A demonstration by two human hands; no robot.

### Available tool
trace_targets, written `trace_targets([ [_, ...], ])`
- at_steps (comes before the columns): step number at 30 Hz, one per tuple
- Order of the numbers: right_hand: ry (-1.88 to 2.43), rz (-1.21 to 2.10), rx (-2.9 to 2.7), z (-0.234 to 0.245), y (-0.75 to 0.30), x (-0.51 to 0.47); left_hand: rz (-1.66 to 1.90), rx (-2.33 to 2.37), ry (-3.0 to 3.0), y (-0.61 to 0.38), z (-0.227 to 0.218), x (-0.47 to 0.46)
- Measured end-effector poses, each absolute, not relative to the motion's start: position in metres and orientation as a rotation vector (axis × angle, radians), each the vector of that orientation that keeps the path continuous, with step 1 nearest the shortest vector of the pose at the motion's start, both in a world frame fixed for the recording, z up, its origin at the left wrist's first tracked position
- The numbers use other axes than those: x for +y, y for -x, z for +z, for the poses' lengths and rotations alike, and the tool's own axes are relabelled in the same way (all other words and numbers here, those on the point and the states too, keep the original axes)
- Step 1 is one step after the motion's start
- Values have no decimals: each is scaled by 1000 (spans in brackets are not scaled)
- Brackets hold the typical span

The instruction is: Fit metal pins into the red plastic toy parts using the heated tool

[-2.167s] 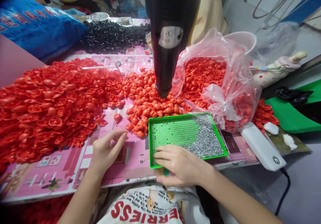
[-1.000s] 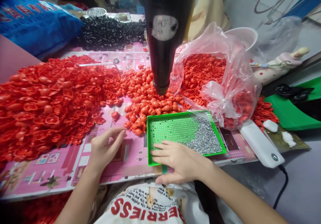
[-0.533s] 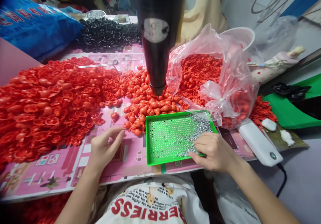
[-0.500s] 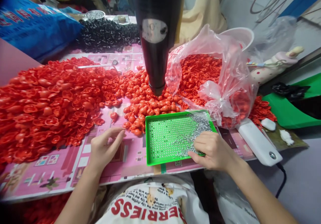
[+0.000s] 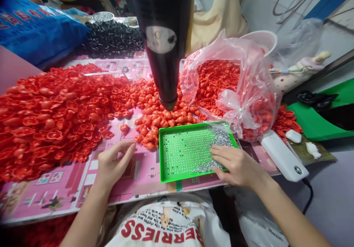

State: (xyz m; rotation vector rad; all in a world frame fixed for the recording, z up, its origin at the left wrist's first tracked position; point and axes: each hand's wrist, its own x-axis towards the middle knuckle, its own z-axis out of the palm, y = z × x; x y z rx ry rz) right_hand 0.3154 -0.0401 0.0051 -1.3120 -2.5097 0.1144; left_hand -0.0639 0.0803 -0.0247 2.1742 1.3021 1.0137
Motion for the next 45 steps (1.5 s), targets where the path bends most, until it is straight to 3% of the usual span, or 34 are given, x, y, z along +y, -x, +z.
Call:
trace_targets([
  [5,1465,39,-2421,11,-310,-34,1016,1275,-2188,64,-25,81],
  [12,1384,450,-2638,2,-281,-21,1052,1301,-2214,63,-25,81],
  [20,1501,17,-2434,5,-324,-37,1046,1262,-2196,62,-27,82],
  [22,1443,133,-2390,9,-305,-32,1043,1264,-2202,62,-27,82],
  [27,1147,844,-2525,21,-229,-13,1057,1282,-2225,63,-27,82],
  [31,1091,1061,-2550,22,-204,-4,1051,1290,-2226,63,-26,83],
  [41,1209,646,-2437,14,-266,-18,1041,1283,-2194,64,-28,82],
  [45,1213,729,-2460,19,-249,-16,1023,1273,-2218,64,-28,82],
])
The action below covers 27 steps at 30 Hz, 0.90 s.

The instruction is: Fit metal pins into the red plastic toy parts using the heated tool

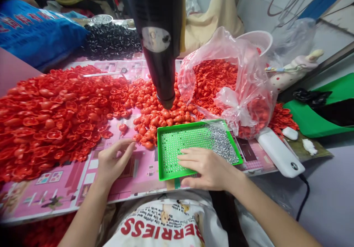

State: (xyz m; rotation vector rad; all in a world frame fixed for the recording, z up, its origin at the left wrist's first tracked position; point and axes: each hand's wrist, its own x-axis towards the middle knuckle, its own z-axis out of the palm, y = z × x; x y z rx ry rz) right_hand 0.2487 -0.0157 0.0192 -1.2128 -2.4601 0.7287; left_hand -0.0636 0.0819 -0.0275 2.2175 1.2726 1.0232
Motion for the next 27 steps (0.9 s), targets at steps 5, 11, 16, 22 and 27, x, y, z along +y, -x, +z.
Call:
trace_targets([
  [5,1126,922,-2528,13,-233,-15,1033,1289,-2209,64,-28,83],
  [11,1254,658,-2379,10,-292,-31,1005,1306,-2193,65,-27,83],
  [16,1351,556,-2302,14,-308,-33,968,1321,-2181,65,-28,82],
  [22,1173,599,-2434,11,-267,-26,964,1337,-2191,65,-28,82],
  [27,1090,411,-2493,1,-265,-34,964,1336,-2201,65,-26,82],
])
